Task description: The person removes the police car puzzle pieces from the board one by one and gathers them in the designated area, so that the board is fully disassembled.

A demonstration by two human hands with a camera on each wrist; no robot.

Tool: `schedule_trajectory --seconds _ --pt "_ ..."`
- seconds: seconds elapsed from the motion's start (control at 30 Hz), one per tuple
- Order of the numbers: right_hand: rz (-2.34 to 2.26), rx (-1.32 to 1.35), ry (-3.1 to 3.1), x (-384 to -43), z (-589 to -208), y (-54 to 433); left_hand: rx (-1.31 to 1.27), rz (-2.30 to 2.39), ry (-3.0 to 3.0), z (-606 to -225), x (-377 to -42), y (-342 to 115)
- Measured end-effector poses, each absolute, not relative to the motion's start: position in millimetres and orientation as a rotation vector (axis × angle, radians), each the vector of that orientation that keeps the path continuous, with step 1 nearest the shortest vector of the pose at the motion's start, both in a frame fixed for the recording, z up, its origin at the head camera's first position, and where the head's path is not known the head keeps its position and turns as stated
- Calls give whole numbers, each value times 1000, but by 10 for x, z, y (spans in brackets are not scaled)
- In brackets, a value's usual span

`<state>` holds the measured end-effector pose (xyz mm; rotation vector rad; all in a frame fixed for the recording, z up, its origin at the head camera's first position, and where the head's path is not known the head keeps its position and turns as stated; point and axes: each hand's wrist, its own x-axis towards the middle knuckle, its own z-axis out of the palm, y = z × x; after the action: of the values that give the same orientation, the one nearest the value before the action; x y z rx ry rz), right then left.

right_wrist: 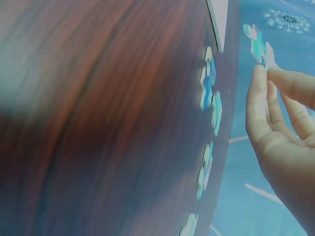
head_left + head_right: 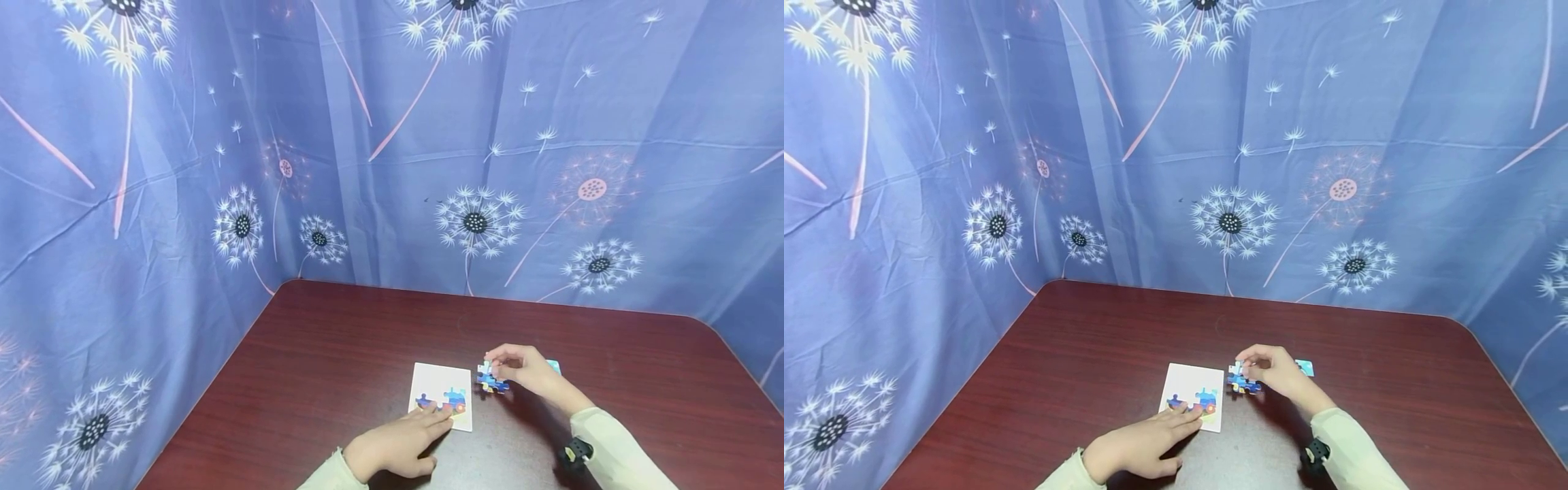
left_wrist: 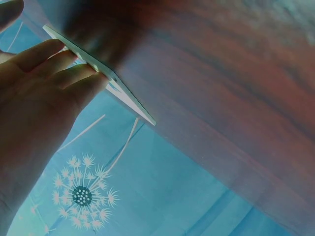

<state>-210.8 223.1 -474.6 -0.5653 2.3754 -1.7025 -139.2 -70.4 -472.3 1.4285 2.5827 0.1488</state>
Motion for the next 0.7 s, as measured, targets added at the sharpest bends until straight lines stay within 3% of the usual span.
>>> schedule_trajectory --seconds 0.7 --pt "-1615 -437 2465 -1979 -4817 2768 1436 138 2581 -4728 -1388 -703"
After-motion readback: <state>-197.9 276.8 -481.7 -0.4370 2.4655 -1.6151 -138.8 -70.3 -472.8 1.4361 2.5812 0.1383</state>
